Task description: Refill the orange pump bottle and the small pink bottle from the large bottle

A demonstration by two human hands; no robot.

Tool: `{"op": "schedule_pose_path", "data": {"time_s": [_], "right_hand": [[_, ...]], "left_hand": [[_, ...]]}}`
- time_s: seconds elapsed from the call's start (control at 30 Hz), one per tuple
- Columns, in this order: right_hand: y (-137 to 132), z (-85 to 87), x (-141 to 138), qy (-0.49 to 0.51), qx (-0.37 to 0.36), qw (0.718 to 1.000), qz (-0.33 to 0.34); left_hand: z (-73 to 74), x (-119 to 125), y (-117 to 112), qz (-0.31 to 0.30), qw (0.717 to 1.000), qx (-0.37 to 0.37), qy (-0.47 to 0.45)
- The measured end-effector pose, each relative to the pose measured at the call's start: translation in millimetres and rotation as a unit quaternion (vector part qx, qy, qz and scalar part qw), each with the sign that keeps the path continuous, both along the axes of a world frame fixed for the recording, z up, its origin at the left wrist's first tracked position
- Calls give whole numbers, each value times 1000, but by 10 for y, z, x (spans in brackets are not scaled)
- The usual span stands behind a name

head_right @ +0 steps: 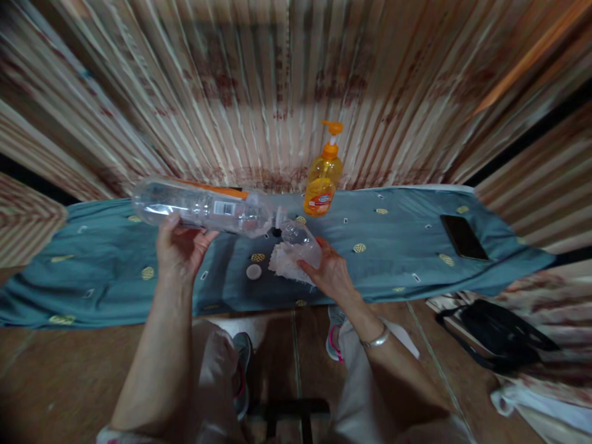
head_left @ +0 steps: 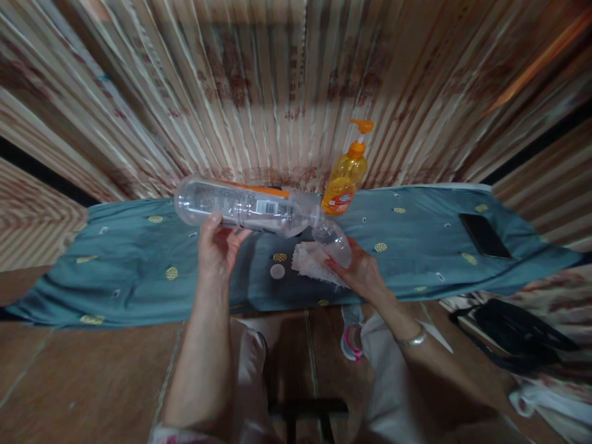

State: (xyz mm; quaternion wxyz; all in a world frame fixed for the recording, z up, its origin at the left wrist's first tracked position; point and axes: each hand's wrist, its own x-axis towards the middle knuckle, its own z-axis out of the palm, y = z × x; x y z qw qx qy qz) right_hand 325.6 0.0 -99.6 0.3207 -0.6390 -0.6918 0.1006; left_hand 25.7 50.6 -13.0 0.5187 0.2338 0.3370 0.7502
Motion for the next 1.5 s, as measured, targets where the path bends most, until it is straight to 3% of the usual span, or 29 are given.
{"op": "schedule_pose_path", "data": {"time_s": [0.87, 1.5], "right_hand": [[65, -32, -32, -7, 13, 1000, 12], [61, 53, -64, -12, -13, 1000, 23]], "left_hand": [[-22, -29, 12, 5, 1000, 4, 28], [-4, -28, -6, 21, 999, -17, 36]]}}
